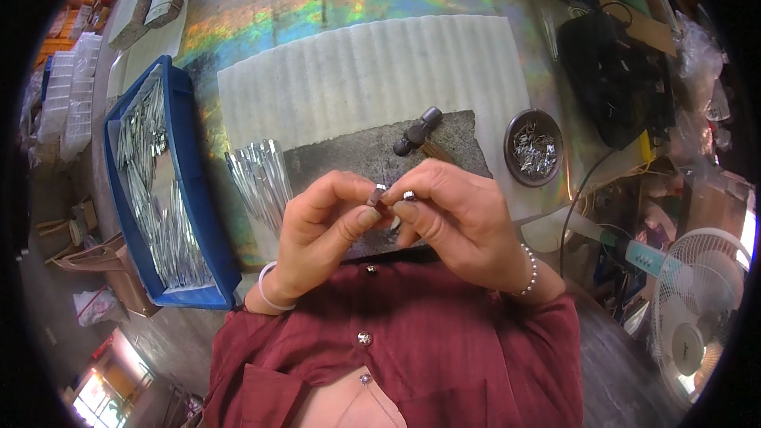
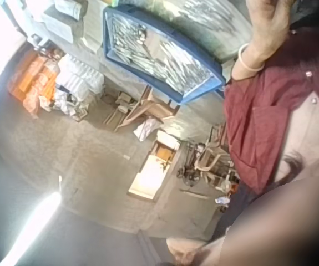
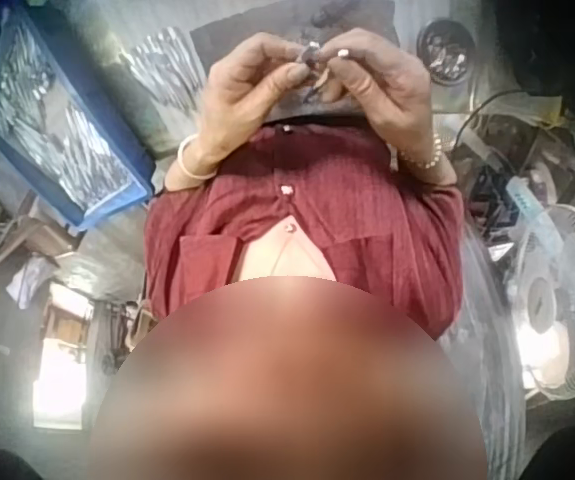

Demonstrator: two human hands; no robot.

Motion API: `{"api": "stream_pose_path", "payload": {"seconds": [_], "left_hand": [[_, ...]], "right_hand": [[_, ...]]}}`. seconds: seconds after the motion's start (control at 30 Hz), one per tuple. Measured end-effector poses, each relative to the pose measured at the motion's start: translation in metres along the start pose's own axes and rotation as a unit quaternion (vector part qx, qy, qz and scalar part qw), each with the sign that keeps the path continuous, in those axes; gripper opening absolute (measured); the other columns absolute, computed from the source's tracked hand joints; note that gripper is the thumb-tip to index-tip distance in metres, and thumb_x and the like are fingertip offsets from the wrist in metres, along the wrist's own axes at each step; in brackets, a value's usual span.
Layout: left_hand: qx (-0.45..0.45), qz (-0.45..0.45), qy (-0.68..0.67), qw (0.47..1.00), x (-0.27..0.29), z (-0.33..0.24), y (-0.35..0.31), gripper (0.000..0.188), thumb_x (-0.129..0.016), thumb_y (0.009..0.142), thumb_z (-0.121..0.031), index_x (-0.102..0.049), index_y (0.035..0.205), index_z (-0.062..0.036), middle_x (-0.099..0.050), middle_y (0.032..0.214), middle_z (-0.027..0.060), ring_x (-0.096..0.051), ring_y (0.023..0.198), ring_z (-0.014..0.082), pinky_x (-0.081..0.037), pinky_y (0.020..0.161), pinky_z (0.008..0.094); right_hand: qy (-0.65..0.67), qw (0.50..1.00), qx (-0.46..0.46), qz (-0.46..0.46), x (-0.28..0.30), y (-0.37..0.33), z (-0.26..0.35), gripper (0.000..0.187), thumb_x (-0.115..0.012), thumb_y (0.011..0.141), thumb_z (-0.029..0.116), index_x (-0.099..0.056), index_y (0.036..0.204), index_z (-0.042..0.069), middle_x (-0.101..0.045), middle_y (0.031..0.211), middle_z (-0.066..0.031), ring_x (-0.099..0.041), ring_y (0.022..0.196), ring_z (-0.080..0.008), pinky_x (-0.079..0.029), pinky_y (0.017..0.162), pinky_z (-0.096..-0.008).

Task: Manually hammering and marking small metal strips on a stone block for assembly or processing.

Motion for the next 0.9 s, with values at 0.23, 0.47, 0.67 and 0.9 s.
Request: {"api": "stream_pose_path", "payload": {"seconds": [0.23, 0.47, 0.67, 0.9], "left_hand": [[0.008, -0.012, 0.063, 0.998, -0.001, 0.0, -0.005, 0.014, -0.063, 0.087, -0.002, -0.058, 0.099, 0.0009, -0.066, 0.083, 0.0063, -0.061, 0.077, 0.0074, -0.049, 0.066, 0.0215], [-0.051, 0.015, 0.142, 0.988, -0.003, -0.014, -0.002, 0.013, -0.064, 0.086, -0.003, -0.057, 0.096, 0.0002, -0.067, 0.082, 0.0079, -0.064, 0.073, 0.0106, -0.05, 0.063, 0.0232], [-0.053, 0.012, 0.111, 0.992, -0.004, -0.011, -0.004, 0.013, -0.065, 0.085, -0.003, -0.057, 0.095, 0.0001, -0.067, 0.081, 0.0079, -0.065, 0.071, 0.0124, -0.049, 0.062, 0.0233], [-0.031, 0.029, 0.141, 0.989, -0.009, -0.019, -0.004, 0.009, -0.066, 0.084, -0.002, -0.057, 0.088, -0.0016, -0.063, 0.069, 0.0069, -0.061, 0.062, 0.0099, -0.047, 0.055, 0.0242]], "right_hand": [[-0.198, 0.971, 0.133, -0.019, -0.005, 0.0, 0.01, 0.015, -0.065, 0.082, -0.001, -0.062, 0.096, -0.002, -0.06, 0.076, -0.0086, -0.061, 0.062, -0.0141, -0.048, 0.055, -0.0235], [-0.171, 0.979, 0.107, -0.041, -0.007, -0.003, 0.01, 0.016, -0.068, 0.08, 0.0, -0.062, 0.095, -0.002, -0.062, 0.073, -0.01, -0.06, 0.058, -0.0162, -0.047, 0.051, -0.0265], [-0.188, 0.971, 0.146, -0.032, -0.008, -0.003, 0.012, 0.015, -0.069, 0.08, 0.001, -0.062, 0.093, -0.001, -0.062, 0.072, -0.0108, -0.061, 0.058, -0.0184, -0.047, 0.051, -0.0272], [-0.147, 0.985, 0.074, -0.051, -0.008, -0.01, 0.006, 0.01, -0.068, 0.082, 0.004, -0.062, 0.088, -0.001, -0.063, 0.071, -0.0089, -0.06, 0.055, -0.0145, -0.046, 0.049, -0.0249]]}}
Point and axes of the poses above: each hand's wrist, its own y-axis towards the middle knuckle, its own x-axis out of the back of the hand, z = x × y, the point moved 5 cm from there along y, towards the middle knuckle
